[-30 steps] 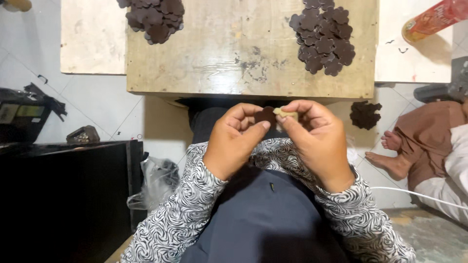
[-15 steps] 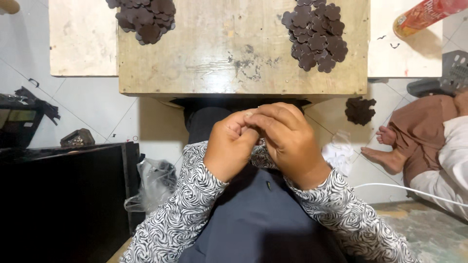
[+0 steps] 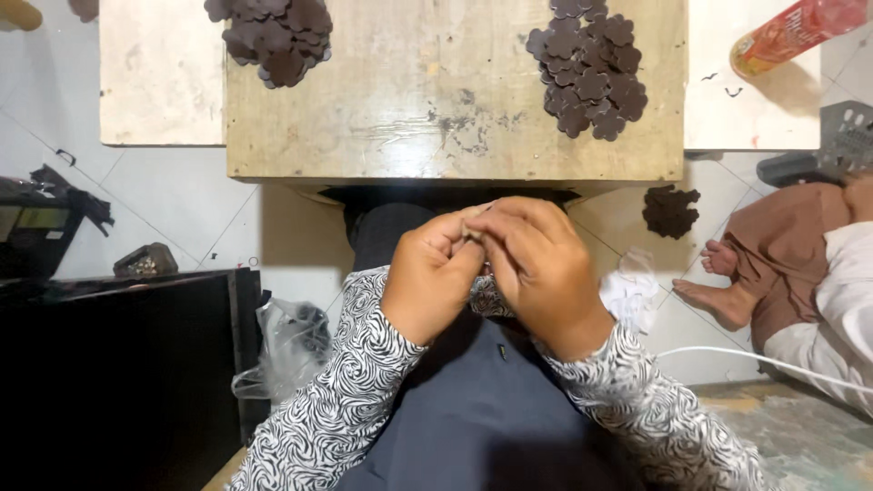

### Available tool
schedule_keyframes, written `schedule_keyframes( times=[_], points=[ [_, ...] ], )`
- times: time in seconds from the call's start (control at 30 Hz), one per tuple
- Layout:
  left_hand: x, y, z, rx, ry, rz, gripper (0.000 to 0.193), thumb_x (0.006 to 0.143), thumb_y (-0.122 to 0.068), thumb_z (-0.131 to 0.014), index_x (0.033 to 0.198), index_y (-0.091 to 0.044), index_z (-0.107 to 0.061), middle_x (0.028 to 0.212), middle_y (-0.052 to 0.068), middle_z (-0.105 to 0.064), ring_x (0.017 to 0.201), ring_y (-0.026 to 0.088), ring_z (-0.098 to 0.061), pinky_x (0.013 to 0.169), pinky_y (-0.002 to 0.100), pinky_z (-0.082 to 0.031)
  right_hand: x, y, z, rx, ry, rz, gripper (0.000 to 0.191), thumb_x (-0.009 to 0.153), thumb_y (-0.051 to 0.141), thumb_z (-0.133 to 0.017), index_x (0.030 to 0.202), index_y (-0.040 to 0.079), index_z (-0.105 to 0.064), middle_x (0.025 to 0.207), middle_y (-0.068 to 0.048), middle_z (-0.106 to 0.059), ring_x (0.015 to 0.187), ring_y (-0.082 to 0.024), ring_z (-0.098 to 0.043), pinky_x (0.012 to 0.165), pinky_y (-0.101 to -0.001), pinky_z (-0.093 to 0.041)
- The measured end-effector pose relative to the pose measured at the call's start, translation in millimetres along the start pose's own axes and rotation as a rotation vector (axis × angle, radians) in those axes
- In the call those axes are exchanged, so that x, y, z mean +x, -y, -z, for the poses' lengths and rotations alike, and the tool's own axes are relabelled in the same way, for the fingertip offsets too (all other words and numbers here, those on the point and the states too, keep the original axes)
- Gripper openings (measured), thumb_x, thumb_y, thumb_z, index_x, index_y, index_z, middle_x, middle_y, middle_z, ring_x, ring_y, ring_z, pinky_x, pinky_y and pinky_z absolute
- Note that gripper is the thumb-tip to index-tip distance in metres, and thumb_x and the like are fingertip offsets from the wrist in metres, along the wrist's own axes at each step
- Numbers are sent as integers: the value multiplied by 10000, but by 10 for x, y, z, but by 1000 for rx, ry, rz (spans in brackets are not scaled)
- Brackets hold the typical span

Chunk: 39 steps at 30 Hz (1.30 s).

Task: The person sits on the floor at a low table and cleans dark flower-shaped cut pieces one at a time, rubbing each piece with a small light-colored block held in the hand, then places the finished piece into piles on the table. The person occasionally reaches for a new piece from the table or floor and continues the same rubbing cycle.

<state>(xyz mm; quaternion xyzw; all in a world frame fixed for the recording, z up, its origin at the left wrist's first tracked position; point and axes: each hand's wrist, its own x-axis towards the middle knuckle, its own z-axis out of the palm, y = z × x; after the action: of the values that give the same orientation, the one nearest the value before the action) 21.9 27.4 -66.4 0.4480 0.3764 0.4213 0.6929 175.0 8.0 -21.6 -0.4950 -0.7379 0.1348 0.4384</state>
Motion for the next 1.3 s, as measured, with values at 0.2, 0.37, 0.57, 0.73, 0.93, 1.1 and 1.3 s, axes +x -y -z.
schedule_keyframes(
  times=[0.2, 0.37, 0.57, 0.73, 0.93, 1.1, 1.3],
  points=[
    [-22, 23, 17, -99, -8, 124, 318, 1019, -37, -594, 1324, 42, -631, 1165, 65, -719, 1034, 118, -697, 831, 247, -576, 76, -173, 18, -160, 12, -117, 179, 904, -43, -733, 1067, 29, -725, 1051, -140, -690, 982, -335, -685, 865, -409, -561],
    [32, -3, 37, -176, 26, 261, 323, 997, -56, -602, 1306, 33, -625, 1165, 68, -716, 1034, 138, -711, 845, 267, -591, 16, -135, 177, -46, -73, -178, 188, 952, -41, -702, 1125, 31, -703, 1114, -150, -679, 1010, -314, -706, 862, -378, -576],
    [-13, 16, -86, -257, 60, 132, 344, 1045, -54, -591, 1363, 70, -624, 1206, 106, -711, 1063, 160, -688, 938, 288, -592, -82, -83, 60, -98, -41, -60, 203, 906, -36, -721, 1096, 33, -704, 1074, -147, -675, 1005, -356, -677, 897, -418, -553],
    [5, -58, -30, -172, -22, 196, 380, 1008, -53, -591, 1376, 41, -599, 1250, 111, -703, 1105, 176, -694, 900, 293, -578, -73, -230, 132, -101, -75, -193, 191, 922, -52, -711, 1093, 33, -711, 1085, -134, -690, 1014, -334, -691, 904, -400, -559],
    [80, -70, 9, -320, 38, 272, 381, 1006, -19, -489, 1370, 43, -582, 1224, 99, -686, 1083, 175, -671, 914, 310, -568, -170, -140, 199, -14, -156, -136, 184, 947, -26, -719, 1119, 31, -687, 1129, -156, -677, 1051, -307, -691, 914, -377, -565],
    [95, -24, -12, -444, 71, 218, 339, 1056, -34, -455, 1343, 69, -604, 1221, 123, -685, 1095, 210, -671, 995, 351, -557, -102, -211, 50, -6, -70, -49, 208, 880, -20, -738, 1080, 29, -709, 1074, -141, -696, 1001, -304, -692, 888, -379, -563],
    [113, -14, -5, -254, -42, 343, 377, 975, -51, -436, 1306, 14, -604, 1191, 59, -709, 1061, 134, -718, 937, 323, -577, -32, -244, 113, 7, -164, -215, 176, 934, -27, -724, 1104, 18, -713, 1113, -129, -701, 1030, -275, -714, 902, -370, -578]
  ],
)
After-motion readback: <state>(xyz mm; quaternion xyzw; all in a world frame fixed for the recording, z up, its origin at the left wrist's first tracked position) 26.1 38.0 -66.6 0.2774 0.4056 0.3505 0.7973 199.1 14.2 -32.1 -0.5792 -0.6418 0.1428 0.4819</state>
